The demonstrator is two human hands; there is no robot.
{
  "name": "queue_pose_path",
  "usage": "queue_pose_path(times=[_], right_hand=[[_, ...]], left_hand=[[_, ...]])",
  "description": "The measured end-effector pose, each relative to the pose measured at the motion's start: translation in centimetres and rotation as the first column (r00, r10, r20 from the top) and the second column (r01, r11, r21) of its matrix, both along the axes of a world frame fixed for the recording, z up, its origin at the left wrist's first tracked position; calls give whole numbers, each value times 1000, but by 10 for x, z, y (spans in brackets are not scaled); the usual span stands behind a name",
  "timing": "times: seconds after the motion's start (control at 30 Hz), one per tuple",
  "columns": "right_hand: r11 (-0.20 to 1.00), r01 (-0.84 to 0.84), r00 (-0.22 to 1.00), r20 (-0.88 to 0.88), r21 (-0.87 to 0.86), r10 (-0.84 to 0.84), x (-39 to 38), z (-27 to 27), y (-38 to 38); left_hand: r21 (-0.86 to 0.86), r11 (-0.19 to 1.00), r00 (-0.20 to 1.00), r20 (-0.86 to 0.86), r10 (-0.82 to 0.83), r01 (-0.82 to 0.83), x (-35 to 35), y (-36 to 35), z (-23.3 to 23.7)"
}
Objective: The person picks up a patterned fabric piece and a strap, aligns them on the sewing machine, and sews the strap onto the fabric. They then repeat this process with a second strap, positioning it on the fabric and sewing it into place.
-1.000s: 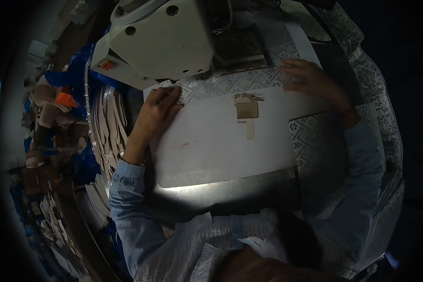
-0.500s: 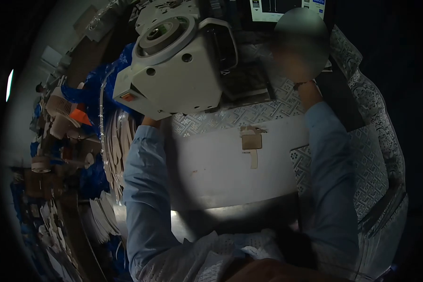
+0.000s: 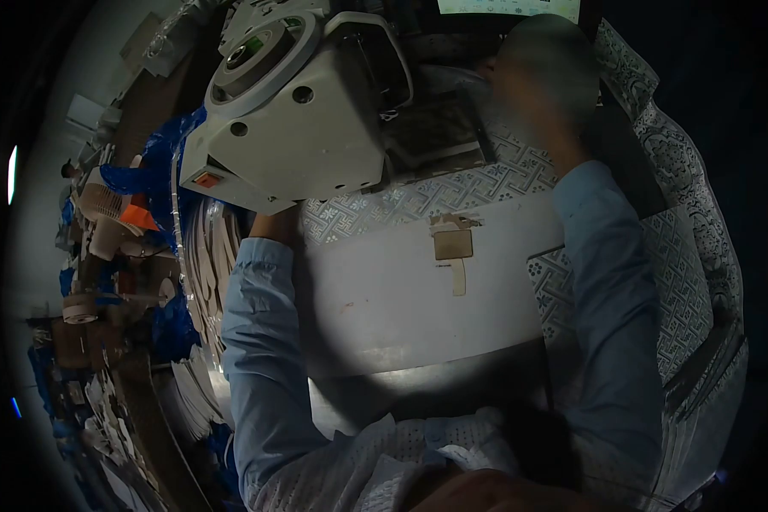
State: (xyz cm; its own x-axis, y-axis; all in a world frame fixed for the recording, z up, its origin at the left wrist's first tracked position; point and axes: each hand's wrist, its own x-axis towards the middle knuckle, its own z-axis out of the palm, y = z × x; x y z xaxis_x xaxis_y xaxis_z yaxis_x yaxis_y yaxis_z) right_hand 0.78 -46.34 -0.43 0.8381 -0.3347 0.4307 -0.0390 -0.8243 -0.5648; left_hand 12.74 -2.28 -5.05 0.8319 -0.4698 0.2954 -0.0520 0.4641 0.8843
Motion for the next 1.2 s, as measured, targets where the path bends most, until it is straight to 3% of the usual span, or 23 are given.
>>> queue_pose_path(times=[0.03, 0.07, 0.1, 0.13, 0.23, 0.27, 0.33, 0.37, 0.43, 0.63, 0.73, 0.87, 0.97, 1.07, 1.13, 1.2], right_hand=[[993, 12, 1000, -24, -121, -15, -1, 5, 8], [993, 13, 1000, -25, -119, -16, -4, 9, 15], [908, 60, 988, -104, -414, -113, -11, 20, 26], [737, 70, 962, -149, -672, -227, -16, 30, 36], [715, 13, 982, -125, -699, -141, -16, 38, 45], [716, 14, 982, -127, -698, -142, -13, 34, 46], [880, -61, 997, -65, -471, 35, -7, 27, 48], [881, -61, 997, -65, -469, 35, -3, 24, 46], [949, -296, 953, 30, -108, 301, 6, 24, 46], [926, -330, 944, -73, -184, 322, 28, 18, 52], [891, -375, 922, -8, -255, 386, 32, 7, 45], [884, -422, 904, -24, -200, 426, 35, -3, 39], [900, -392, 919, -40, -191, 391, 29, -3, 47], [942, -242, 960, 84, -231, 267, 36, -7, 44], [876, -460, 885, 2, -144, 465, 39, -3, 27], [882, -450, 891, -7, -142, 453, 42, -4, 26]], left_hand=[[-133, 990, 998, -43, -54, 48, 5, -3, -5], [-263, 961, 990, -80, -112, 87, 9, -2, -10], [-260, 962, 990, -83, -113, 88, 10, 0, -10], [-200, 979, 998, -58, -39, 26, 10, 1, -10], [-146, 989, 999, 12, 41, -38, 8, 3, -9], [-151, 988, 997, 58, 47, -38, 8, 2, -7], [-131, 991, 996, 74, 43, -33, 5, 3, -5], [-111, 993, 995, 92, 41, -31, -11, 36, -3], [-67, 997, 991, 129, 37, -28, -5, 47, 4], [57, 998, 974, 227, 25, -39, 2, 82, 26], [120, 992, 963, 270, 5, -39, 9, 78, 29], [208, 978, 949, 313, -37, -31, 3, 81, 35], [275, 960, 937, 345, -53, -47, 0, 75, 39], [340, 938, 918, 388, -84, -58, -6, 77, 44], [384, 921, 907, 407, -104, -67, -8, 77, 48], [430, 900, 899, 419, -131, -69, -15, 66, 47]])
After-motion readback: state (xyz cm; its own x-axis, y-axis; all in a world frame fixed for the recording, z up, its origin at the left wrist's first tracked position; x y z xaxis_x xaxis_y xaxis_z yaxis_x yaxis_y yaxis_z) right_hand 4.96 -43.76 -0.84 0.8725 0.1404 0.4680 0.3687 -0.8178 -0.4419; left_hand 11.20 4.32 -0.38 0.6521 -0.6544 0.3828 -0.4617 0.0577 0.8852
